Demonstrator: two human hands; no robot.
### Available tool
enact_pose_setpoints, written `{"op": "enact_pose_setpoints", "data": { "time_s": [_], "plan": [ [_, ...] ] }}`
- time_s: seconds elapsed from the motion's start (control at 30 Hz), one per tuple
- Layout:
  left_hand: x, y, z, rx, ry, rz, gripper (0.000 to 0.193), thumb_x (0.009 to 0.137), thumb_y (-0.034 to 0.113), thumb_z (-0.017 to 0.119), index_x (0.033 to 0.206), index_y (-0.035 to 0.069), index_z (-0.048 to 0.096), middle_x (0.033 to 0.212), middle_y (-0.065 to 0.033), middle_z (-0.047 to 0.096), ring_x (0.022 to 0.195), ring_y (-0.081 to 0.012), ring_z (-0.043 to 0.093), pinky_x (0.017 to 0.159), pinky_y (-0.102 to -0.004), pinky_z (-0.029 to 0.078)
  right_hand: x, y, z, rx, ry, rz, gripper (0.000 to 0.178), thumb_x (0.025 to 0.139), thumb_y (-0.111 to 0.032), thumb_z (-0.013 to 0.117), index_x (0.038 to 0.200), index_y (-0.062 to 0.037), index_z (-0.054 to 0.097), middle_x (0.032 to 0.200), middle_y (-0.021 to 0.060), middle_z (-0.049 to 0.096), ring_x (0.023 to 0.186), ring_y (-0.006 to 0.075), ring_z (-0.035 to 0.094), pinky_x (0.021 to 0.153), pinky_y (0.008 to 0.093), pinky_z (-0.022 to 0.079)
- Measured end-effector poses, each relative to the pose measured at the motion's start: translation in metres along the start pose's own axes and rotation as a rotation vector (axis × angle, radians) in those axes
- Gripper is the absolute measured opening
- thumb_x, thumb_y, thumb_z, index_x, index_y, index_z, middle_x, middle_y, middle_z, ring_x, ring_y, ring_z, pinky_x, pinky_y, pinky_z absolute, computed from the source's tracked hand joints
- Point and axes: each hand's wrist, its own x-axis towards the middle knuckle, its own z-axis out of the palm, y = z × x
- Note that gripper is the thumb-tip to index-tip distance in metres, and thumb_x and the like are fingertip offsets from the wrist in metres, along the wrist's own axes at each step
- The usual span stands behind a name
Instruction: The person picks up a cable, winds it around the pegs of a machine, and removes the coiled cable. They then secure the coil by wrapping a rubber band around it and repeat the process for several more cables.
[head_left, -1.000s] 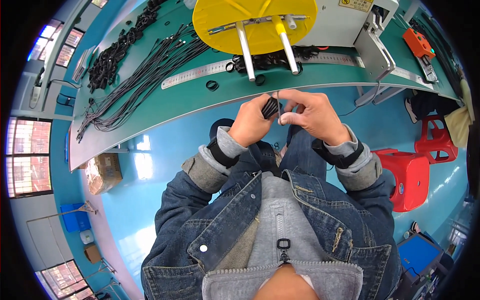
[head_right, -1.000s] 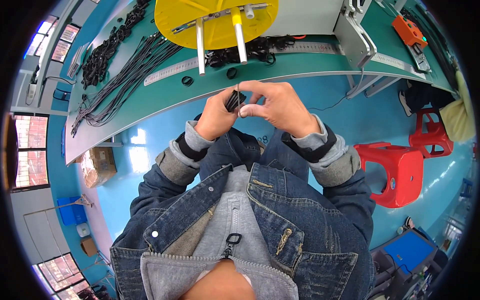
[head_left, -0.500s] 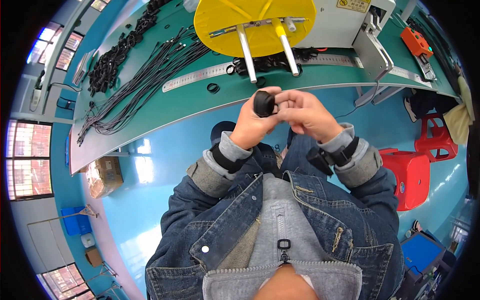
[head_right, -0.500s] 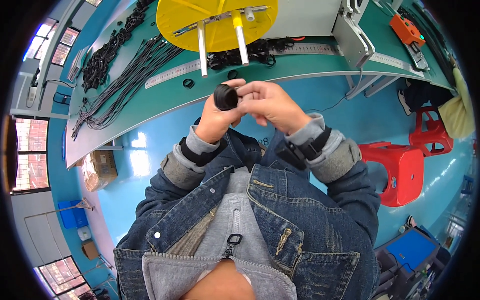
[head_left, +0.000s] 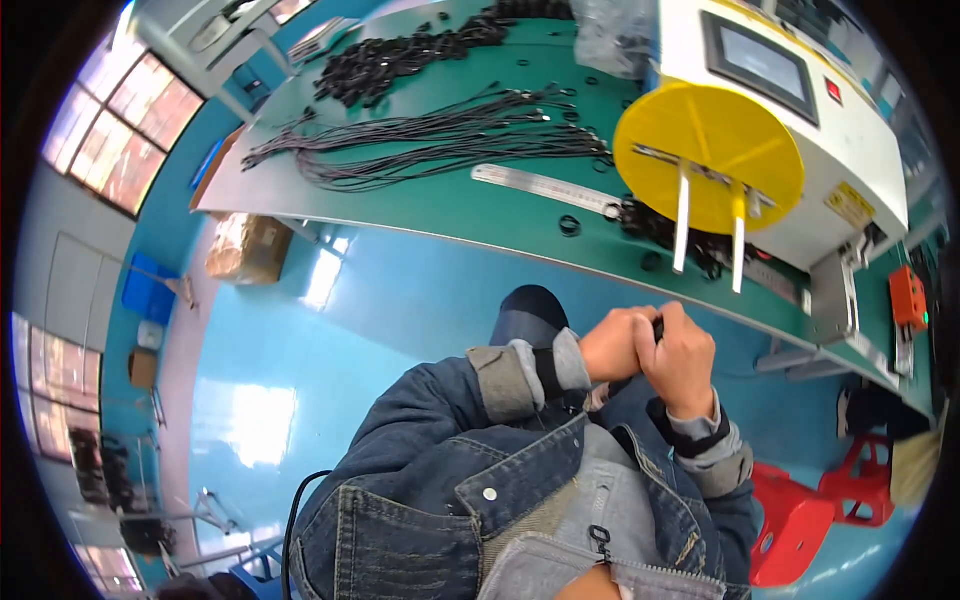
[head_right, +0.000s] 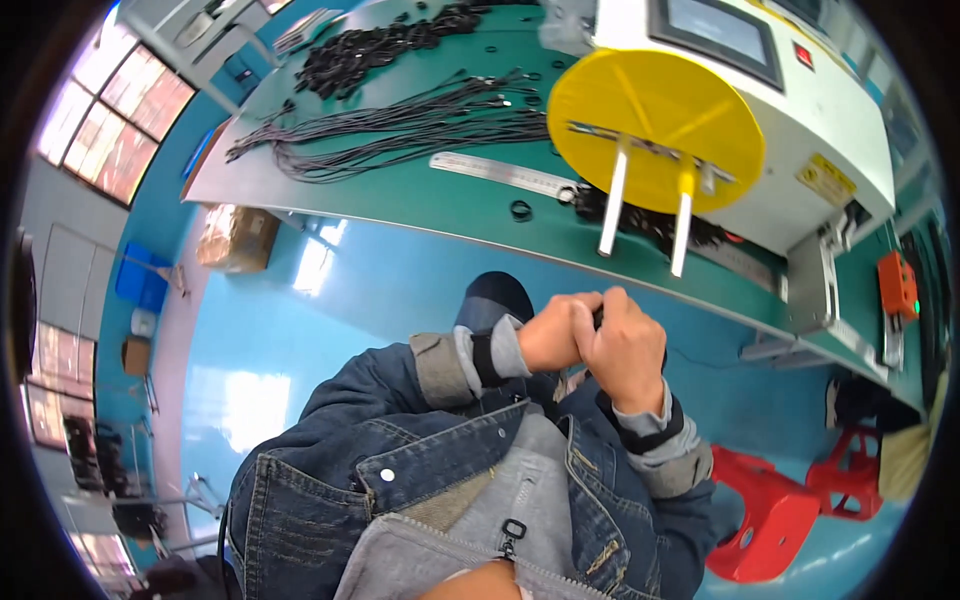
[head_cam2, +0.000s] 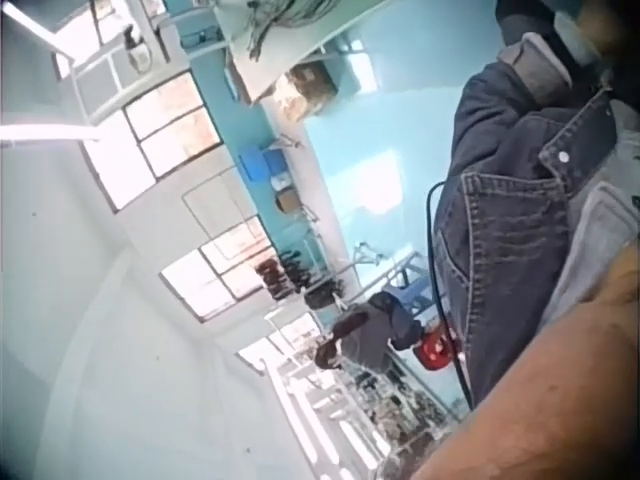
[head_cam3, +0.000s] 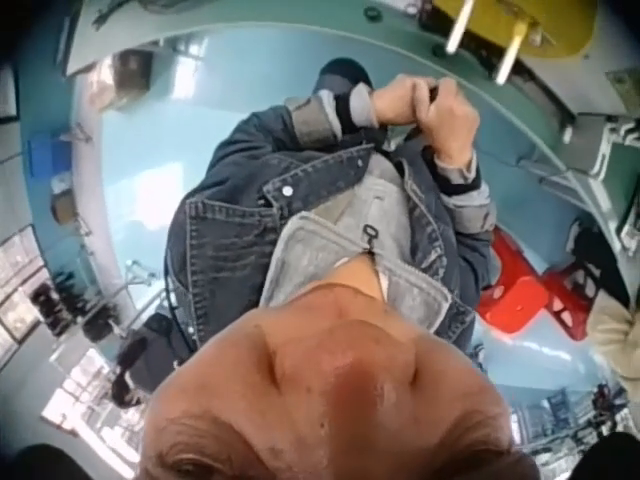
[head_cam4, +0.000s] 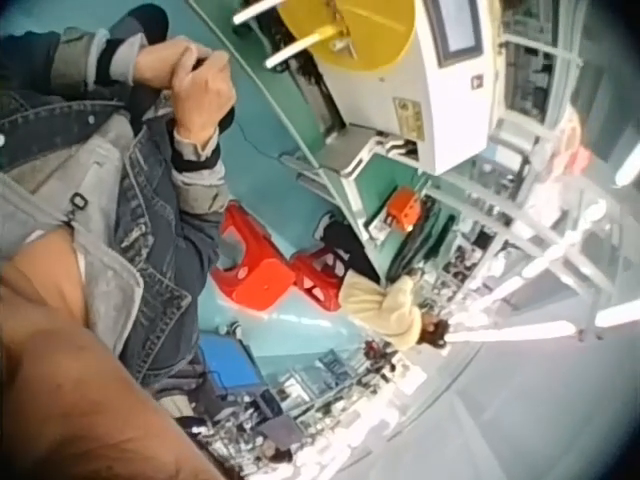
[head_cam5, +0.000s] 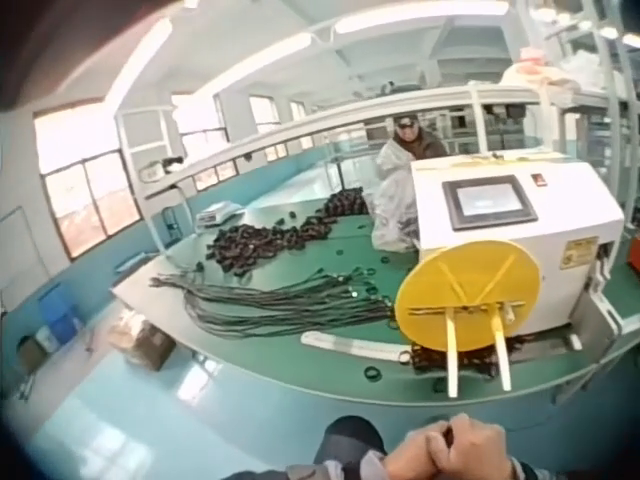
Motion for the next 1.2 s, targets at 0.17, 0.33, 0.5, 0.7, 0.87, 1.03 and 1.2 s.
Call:
{"op": "enact_pose_setpoints", "data": {
  "time_s": [0.17,0.33,0.5,0.7,0.87,1.03,1.2],
  "plan": [
    [-0.006,-0.019,0.004,0.050,0.031,0.001,0.016,0.069,0.010,0.061,0.079,0.000,0.054,0.076,-0.0222,0.057,0.075,-0.0427,0.055,0.062,-0.0426,0.046,-0.002,0.003,0.014,-0.025,-0.044,0.048,0.035,0.078,-0.034,0.063,0.074,-0.0037,0.048,0.058,0.0153,0.055,0.051,0.0333,0.055,0.046,0.0409,0.042],
    [-0.006,-0.026,-0.030,-0.285,-0.384,-0.434,0.015,0.071,0.015,0.065,0.075,0.002,0.057,0.065,-0.0108,0.058,0.059,-0.0249,0.058,0.052,-0.0343,0.046,-0.005,0.012,0.010,0.210,-0.213,0.242,0.031,0.080,-0.031,0.063,0.079,-0.0016,0.052,0.055,0.0128,0.054,0.049,0.0301,0.055,0.045,0.0377,0.041],
    [0.030,-0.068,-0.191,-0.633,0.126,-0.483,0.010,0.082,0.011,0.056,0.079,0.002,0.058,0.070,-0.0032,0.059,0.059,-0.0135,0.056,0.056,-0.0284,0.047,-0.027,0.032,0.010,0.262,-0.374,0.394,0.028,0.080,-0.028,0.063,0.083,-0.0006,0.056,0.054,0.0113,0.055,0.049,0.0279,0.055,0.046,0.0355,0.040],
    [0.050,-0.164,-0.303,0.723,0.456,-0.429,0.029,0.077,0.031,0.064,0.087,0.006,0.057,0.089,-0.0102,0.059,0.085,-0.0286,0.058,0.073,-0.0385,0.047,-0.036,0.037,0.025,0.324,-0.353,0.381,0.019,0.079,-0.019,0.064,0.080,-0.0012,0.058,0.052,0.0097,0.052,0.045,0.0214,0.050,0.044,0.0321,0.037],
    [0.046,-0.165,-0.265,1.080,0.162,-0.449,0.020,0.079,0.026,0.061,0.091,0.011,0.057,0.095,-0.0112,0.056,0.089,-0.0287,0.056,0.075,-0.0438,0.045,-0.036,0.034,0.024,0.280,-0.392,0.371,0.017,0.078,-0.017,0.063,0.080,-0.0011,0.058,0.054,0.0108,0.055,0.048,0.0250,0.053,0.046,0.0344,0.039],
    [0.046,-0.151,-0.262,1.165,0.038,-0.455,0.018,0.079,0.026,0.060,0.093,0.015,0.057,0.096,-0.0095,0.053,0.096,-0.0295,0.052,0.074,-0.0465,0.043,-0.039,0.033,0.026,0.280,-0.401,0.387,0.017,0.078,-0.017,0.063,0.079,-0.0008,0.058,0.054,0.0112,0.055,0.049,0.0259,0.054,0.047,0.0348,0.040],
    [0.059,-0.155,-0.253,1.040,0.068,-0.449,0.019,0.080,0.024,0.058,0.096,0.014,0.055,0.099,-0.0076,0.052,0.100,-0.0293,0.050,0.074,-0.0472,0.043,-0.042,0.032,0.026,0.283,-0.395,0.364,0.016,0.077,-0.016,0.063,0.079,-0.0005,0.058,0.054,0.0115,0.055,0.049,0.0259,0.055,0.048,0.0343,0.040]
  ]
}}
